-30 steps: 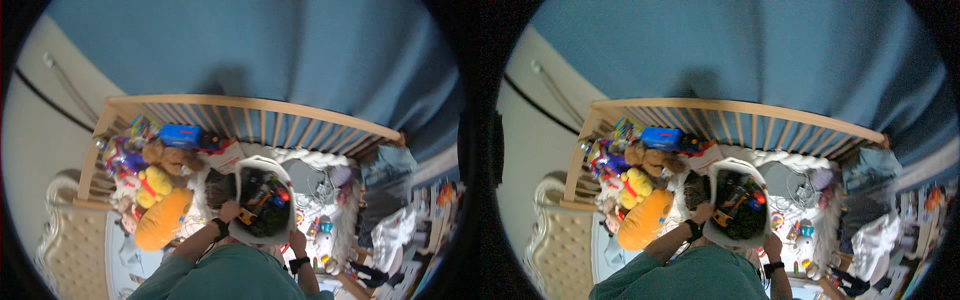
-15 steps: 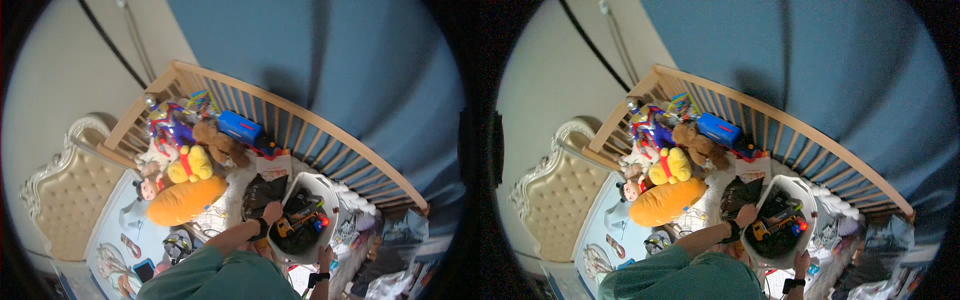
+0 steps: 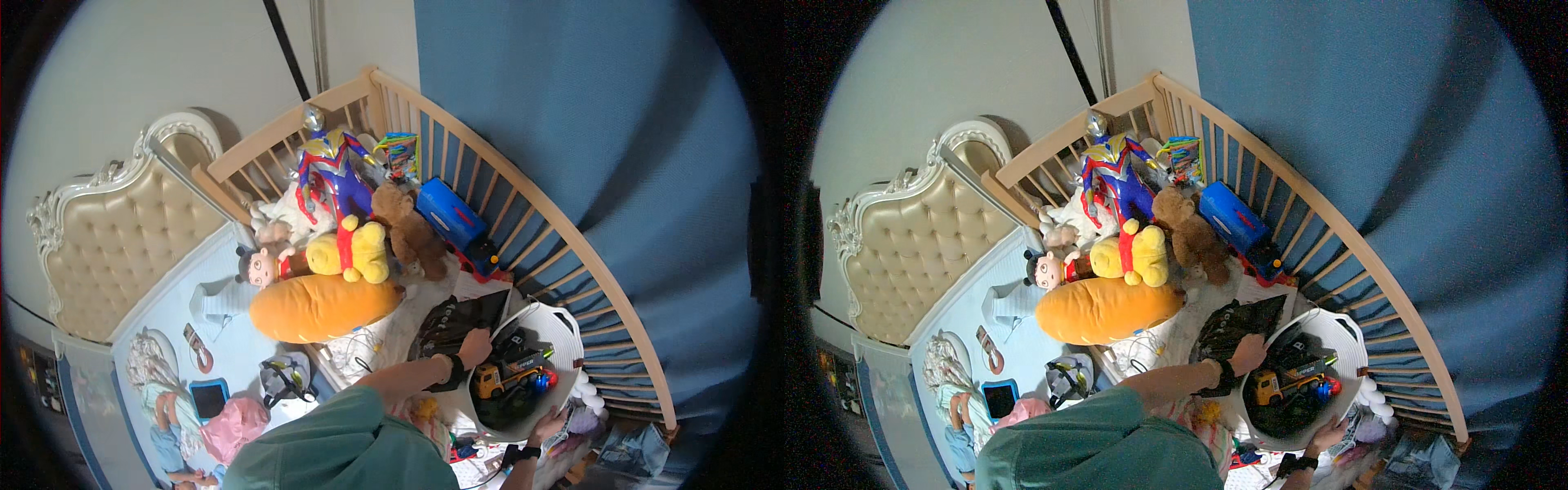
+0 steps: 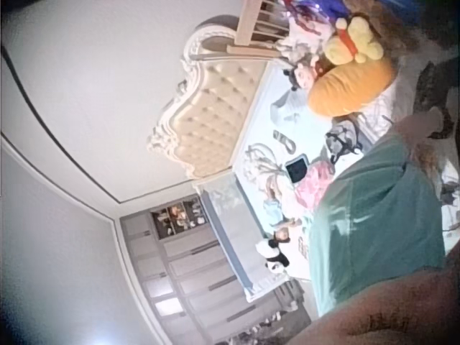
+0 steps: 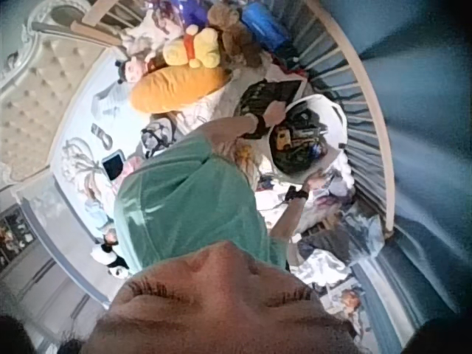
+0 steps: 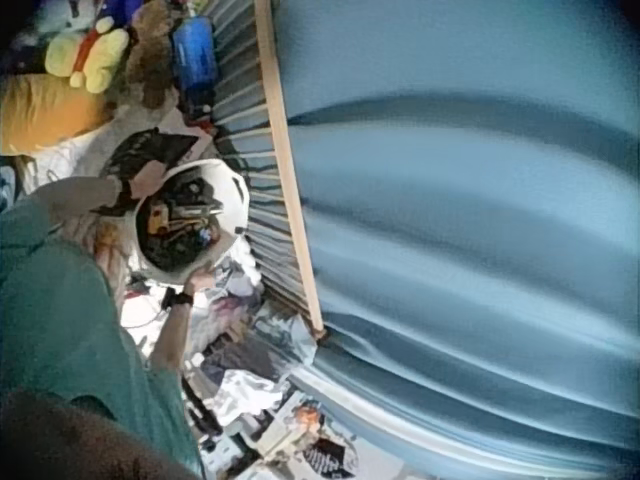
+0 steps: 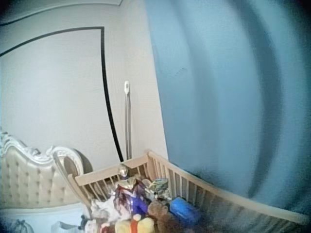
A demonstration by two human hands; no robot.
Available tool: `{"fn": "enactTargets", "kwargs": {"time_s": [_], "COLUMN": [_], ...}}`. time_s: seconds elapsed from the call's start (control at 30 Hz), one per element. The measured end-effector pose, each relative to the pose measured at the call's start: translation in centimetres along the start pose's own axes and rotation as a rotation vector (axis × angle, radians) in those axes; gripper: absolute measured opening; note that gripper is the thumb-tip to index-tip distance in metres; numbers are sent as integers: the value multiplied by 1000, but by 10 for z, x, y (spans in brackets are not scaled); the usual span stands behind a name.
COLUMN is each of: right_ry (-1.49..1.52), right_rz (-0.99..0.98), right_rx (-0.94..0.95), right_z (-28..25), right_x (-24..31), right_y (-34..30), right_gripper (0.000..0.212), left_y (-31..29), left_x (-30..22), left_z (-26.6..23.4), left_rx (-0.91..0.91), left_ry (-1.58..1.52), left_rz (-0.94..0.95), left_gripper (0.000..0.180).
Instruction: The person picks up various toys and objects from a crib, including stuffed animals, toy vehicles, and small plastic items, and places them into a white plastic bin.
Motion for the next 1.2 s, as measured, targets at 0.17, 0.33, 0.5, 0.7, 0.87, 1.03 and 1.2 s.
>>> {"fn": "enactTargets", "kwargs": {"time_s": [0.17, 0.33, 0.5, 0.7, 0.87, 1.03, 1.2], "right_ry": [-63, 23, 51, 139, -27, 151, 50], "right_rz": [25, -129, 46, 27, 149, 334, 525], "right_rx": [-34, -182, 96, 49, -78, 90, 261], "right_z": [10, 46, 57, 15, -18, 16, 16], "right_x": [25, 11, 13, -19, -131, -29, 4], "right_y": [0, -38, -37, -61, -149, -196, -226], "right_gripper": [34, 23, 27, 22, 35, 21, 18], "left_y": [9, -9, -12, -22, -32, -26, -18], "left_x": [-6, 14, 29, 49, 35, 72, 72], "left_z": [-13, -10, -9, -11, 5, 19, 8], "left_rx": [4, 195, 214, 228, 407, 328, 104], "left_ry": [-32, 68, 27, -7, 110, 468, 477], "left_rz": [17, -53, 44, 135, 175, 427, 512], "left_gripper": [15, 42, 42, 49, 52, 32, 25]}}
Point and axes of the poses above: each hand's wrist, its own y-axis towards the middle knuckle, its own z-axis out of the palm, x = y × z, the point moved 7 cm from there along y, towards the middle knuckle, and after that the axes turned 5 degrees about -z, right-handed, at the moved point
